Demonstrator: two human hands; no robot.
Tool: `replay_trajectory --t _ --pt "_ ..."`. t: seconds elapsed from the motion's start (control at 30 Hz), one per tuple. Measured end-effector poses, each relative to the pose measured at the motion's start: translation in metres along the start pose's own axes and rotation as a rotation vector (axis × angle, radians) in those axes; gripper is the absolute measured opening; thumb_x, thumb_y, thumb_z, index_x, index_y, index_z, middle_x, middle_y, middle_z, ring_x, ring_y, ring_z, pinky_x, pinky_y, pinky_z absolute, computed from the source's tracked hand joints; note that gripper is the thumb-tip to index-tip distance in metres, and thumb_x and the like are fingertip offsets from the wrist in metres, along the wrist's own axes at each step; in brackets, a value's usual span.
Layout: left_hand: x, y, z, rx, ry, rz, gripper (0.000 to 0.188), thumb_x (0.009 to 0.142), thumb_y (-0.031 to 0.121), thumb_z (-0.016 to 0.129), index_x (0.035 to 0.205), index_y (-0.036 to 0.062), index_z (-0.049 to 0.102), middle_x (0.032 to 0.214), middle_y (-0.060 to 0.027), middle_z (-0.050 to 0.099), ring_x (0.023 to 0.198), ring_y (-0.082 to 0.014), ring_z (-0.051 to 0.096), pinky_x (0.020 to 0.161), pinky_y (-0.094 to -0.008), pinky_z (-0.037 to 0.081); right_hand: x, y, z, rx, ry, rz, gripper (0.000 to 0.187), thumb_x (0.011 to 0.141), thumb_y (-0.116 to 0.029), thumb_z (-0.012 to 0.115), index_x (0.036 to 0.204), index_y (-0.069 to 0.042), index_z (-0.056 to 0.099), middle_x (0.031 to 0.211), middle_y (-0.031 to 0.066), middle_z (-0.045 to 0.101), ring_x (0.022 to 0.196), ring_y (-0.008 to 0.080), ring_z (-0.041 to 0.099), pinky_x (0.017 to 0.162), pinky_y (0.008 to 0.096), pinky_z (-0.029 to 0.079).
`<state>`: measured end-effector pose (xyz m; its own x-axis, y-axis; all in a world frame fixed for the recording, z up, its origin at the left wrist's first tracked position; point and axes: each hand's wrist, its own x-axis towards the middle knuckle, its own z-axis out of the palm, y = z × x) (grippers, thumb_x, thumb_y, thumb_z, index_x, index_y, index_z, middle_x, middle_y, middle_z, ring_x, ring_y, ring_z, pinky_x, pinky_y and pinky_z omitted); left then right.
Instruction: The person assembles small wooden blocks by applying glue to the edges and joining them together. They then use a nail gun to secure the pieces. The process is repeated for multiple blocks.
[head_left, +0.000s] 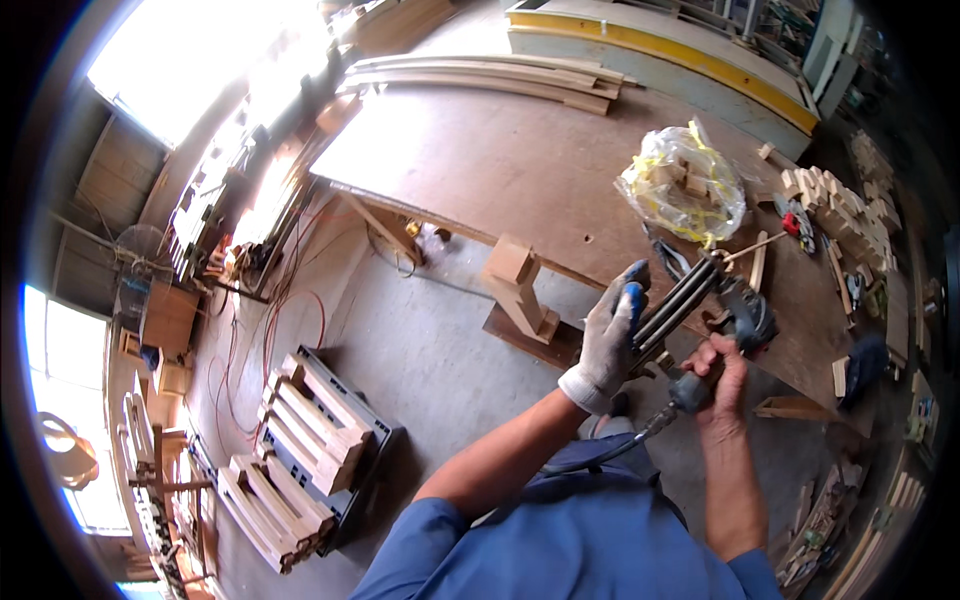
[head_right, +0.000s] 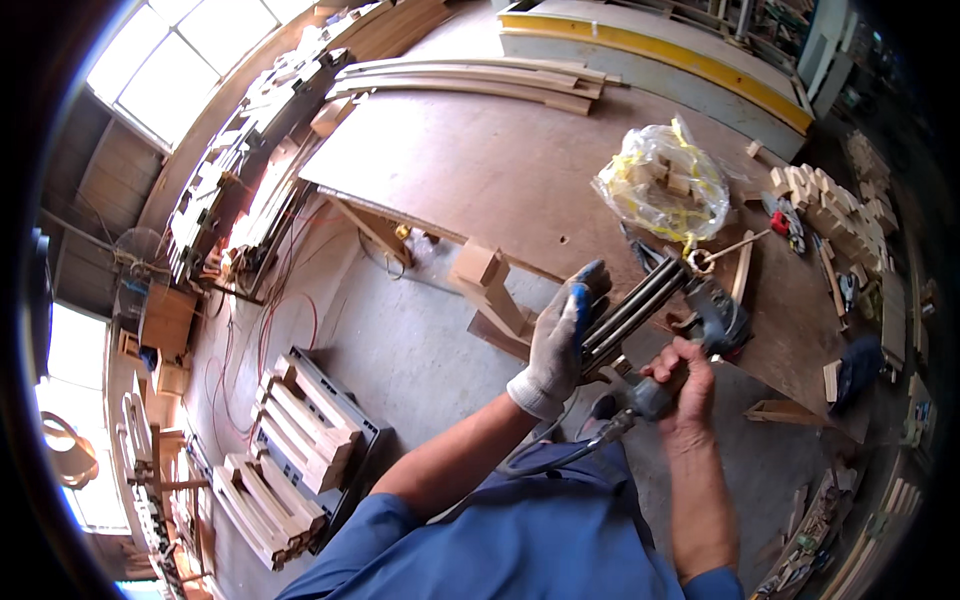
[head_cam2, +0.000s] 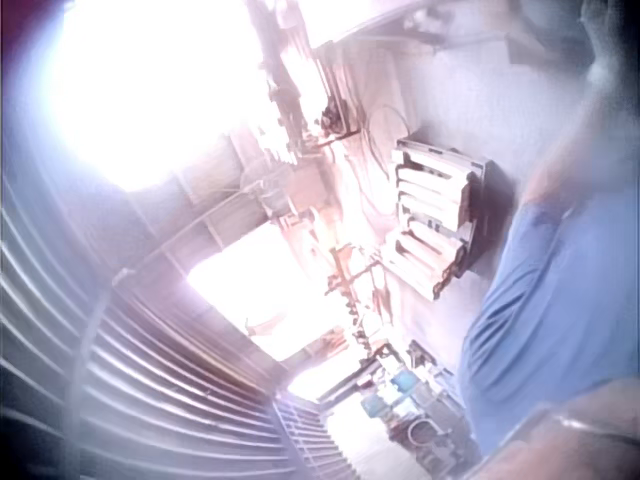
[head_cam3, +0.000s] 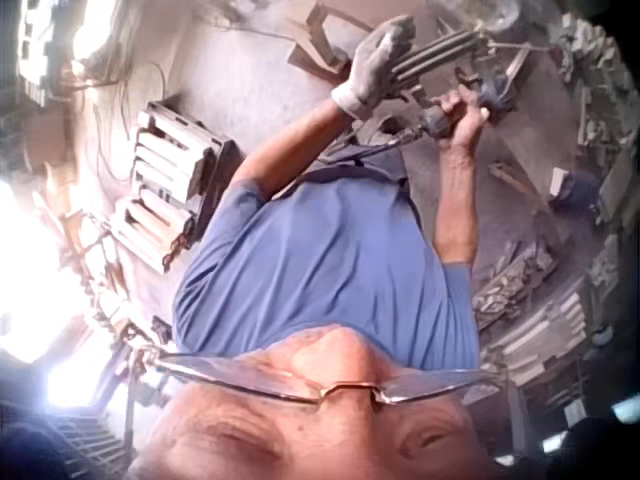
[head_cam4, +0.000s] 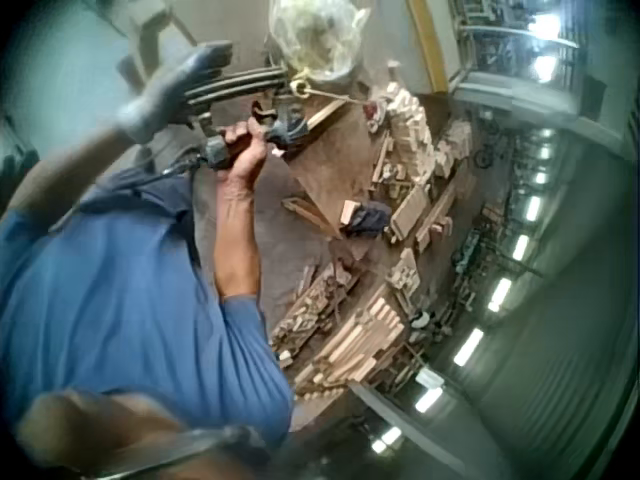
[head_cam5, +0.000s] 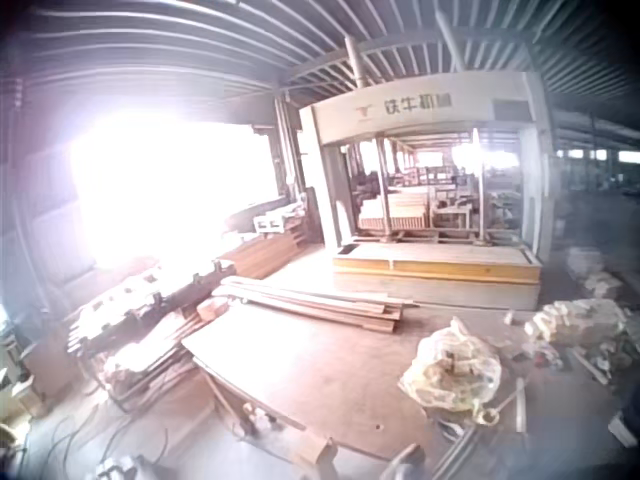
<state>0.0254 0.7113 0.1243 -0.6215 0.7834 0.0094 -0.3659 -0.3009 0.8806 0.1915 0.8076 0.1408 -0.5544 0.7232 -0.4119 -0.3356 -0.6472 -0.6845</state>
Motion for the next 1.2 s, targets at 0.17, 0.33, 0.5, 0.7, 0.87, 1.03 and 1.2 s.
replay_trajectory --t 0.17,0.33,0.5,0.7,0.87,1.03,1.2 --pt "-0.014 0.011 -0.018 0.306 -0.023 -0.012 0.059 0.108 0.03 0.066 0.151 -0.0073 0.051 0.139 -0.014 0.067 0.129 -0.0195 0.061 0.112 -0.0345 0.047 0.028 -0.048 0.017 -0.243 -0.126 -0.196 0.026 0.097 -0.026 0.07 0.08 -0.011 0.057 0.068 0.0007 0.053 0.061 0.0144 0.057 0.071 0.037 0.057" --pt "-0.033 0.048 -0.098 0.87 0.12 0.022 0.042 0.096 0.011 0.08 0.134 -0.0014 0.069 0.123 -0.0128 0.077 0.114 -0.0183 0.072 0.102 -0.0336 0.055 0.048 -0.083 0.022 -0.679 -0.23 -0.365 0.018 0.097 -0.013 0.071 0.083 -0.002 0.064 0.076 0.0061 0.063 0.068 0.0158 0.062 0.071 0.0346 0.054" --pt "-0.007 0.097 -0.158 1.287 0.236 0.26 0.038 0.089 0.004 0.082 0.126 0.0008 0.075 0.116 -0.016 0.079 0.106 -0.0241 0.076 0.094 -0.0344 0.058 0.068 -0.051 0.002 -1.139 -0.31 -0.272 0.03 0.092 -0.014 0.079 0.116 0.002 0.07 0.105 0.014 0.071 0.096 0.0296 0.069 0.089 0.0415 0.055" --pt "0.061 0.125 -0.192 1.298 0.186 0.284 0.035 0.092 0.001 0.073 0.127 0.0005 0.074 0.117 -0.0155 0.077 0.105 -0.0217 0.076 0.093 -0.0331 0.059 0.058 -0.014 0.017 -1.33 -0.515 -0.303 0.037 0.088 -0.019 0.083 0.118 -0.001 0.071 0.115 0.0143 0.075 0.105 0.0341 0.072 0.089 0.0467 0.054" --pt "0.112 0.129 -0.2 1.367 -0.167 0.124 0.037 0.094 0.01 0.077 0.13 0.0055 0.074 0.123 -0.0157 0.074 0.109 -0.0329 0.073 0.095 -0.0394 0.059 0.058 0.021 0.019 -1.432 -0.519 -0.183 0.03 0.089 -0.023 0.083 0.112 -0.006 0.074 0.113 0.0125 0.074 0.102 0.0339 0.07 0.084 0.0477 0.047" --pt "0.131 0.13 -0.201 1.393 -0.319 -0.113 0.039 0.094 0.016 0.077 0.132 0.0083 0.073 0.128 -0.0178 0.073 0.112 -0.0345 0.073 0.097 -0.042 0.058 0.056 0.032 0.08 -1.278 -0.578 -0.351 0.015 0.087 -0.012 0.078 0.101 -0.006 0.077 0.1 0.0112 0.079 0.088 0.0315 0.076 0.081 0.041 0.058" --pt "0.135 0.126 -0.212 1.348 -0.387 -0.196 0.043 0.094 0.017 0.077 0.135 0.0087 0.072 0.133 -0.0187 0.071 0.118 -0.0336 0.072 0.101 -0.0406 0.058 0.058 0.052 0.087 -1.219 -0.543 -0.401 0.014 0.089 -0.008 0.073 0.102 -0.005 0.077 0.093 0.0083 0.08 0.087 0.03 0.078 0.081 0.0394 0.06"
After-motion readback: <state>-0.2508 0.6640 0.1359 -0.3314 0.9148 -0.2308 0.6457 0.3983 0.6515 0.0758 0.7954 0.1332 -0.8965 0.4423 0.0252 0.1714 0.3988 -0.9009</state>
